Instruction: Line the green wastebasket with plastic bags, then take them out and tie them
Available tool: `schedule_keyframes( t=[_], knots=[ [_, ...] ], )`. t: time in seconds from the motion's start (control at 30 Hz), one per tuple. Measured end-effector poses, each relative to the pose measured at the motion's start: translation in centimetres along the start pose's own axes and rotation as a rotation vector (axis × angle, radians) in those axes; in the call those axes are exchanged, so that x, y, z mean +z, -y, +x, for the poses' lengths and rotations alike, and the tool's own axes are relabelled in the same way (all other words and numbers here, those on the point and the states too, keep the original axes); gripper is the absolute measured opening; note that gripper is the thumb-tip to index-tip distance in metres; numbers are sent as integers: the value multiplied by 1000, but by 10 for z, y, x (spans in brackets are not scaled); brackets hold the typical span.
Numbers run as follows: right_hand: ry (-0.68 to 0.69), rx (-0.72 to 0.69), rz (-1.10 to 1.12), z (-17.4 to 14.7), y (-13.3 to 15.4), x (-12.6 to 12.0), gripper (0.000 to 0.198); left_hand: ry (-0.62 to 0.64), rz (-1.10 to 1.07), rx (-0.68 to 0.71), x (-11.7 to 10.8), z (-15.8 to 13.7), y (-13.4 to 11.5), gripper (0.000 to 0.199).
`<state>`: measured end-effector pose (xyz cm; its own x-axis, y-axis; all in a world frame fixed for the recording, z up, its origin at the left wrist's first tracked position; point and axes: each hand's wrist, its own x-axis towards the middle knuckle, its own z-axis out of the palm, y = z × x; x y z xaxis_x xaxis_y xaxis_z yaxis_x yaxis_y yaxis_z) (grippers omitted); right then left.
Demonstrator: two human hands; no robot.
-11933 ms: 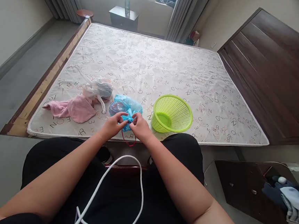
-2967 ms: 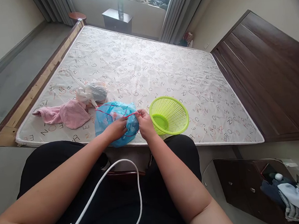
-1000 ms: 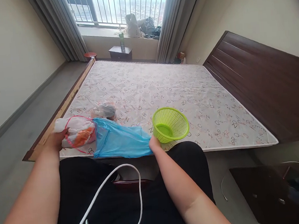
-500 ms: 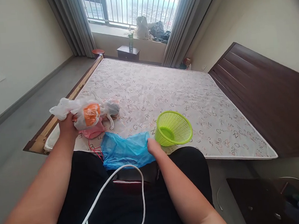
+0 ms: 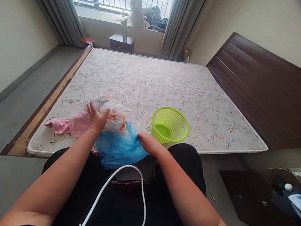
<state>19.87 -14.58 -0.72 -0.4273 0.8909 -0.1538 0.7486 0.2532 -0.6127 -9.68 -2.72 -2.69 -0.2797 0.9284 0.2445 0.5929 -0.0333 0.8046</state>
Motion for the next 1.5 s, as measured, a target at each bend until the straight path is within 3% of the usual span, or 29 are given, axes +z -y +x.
schedule_keyframes(
  t=[0.07, 0.2, 0.3, 0.4, 0.5, 0.6, 0.7, 0.8, 0.9, 0.97, 1.07, 1.2, 1.3, 1.5],
  knots=[
    [-86, -21, 52, 3, -4, -5, 19, 68, 53, 70, 7, -11, -5, 114],
    [-271, -107, 241, 4, -5, -17, 23, 448, -107, 204, 26, -44, -17, 113],
    [-448, -121, 352, 3, 1, -23, 24, 710, -256, 110, 43, -67, -24, 122],
    [-704, -10, 360, 7, 7, -25, 30, 876, -334, -32, 54, -85, -31, 125],
    [-895, 52, 377, 16, 10, -24, 33, 1100, -320, -142, 59, -99, -36, 90],
    [-957, 20, 419, 25, 11, -23, 35, 1247, -288, -213, 63, -106, -37, 44],
    [-972, 4, 366, 28, 14, -22, 46, 1176, -340, -295, 68, -102, -37, 41],
    [-936, 33, 198, 27, 23, -21, 58, 911, -535, -450, 74, -85, -37, 62],
    [-779, 101, 25, 26, 34, -18, 58, 633, -626, -448, 84, -66, -35, 79],
    [-595, 155, -37, 27, 37, -14, 57, 555, -543, -371, 91, -58, -32, 88],
    [-247, 203, -42, 31, 31, -3, 60, 556, -432, -260, 103, -56, -23, 106],
    [101, 244, -43, 32, 18, 12, 76, 664, -412, -308, 115, -62, -10, 126],
    [155, 251, -37, 32, 14, 15, 78, 687, -368, -322, 120, -64, 0, 127],
    [155, 256, -21, 31, 15, 12, 79, 693, -311, -229, 119, -63, 4, 106]
  ],
)
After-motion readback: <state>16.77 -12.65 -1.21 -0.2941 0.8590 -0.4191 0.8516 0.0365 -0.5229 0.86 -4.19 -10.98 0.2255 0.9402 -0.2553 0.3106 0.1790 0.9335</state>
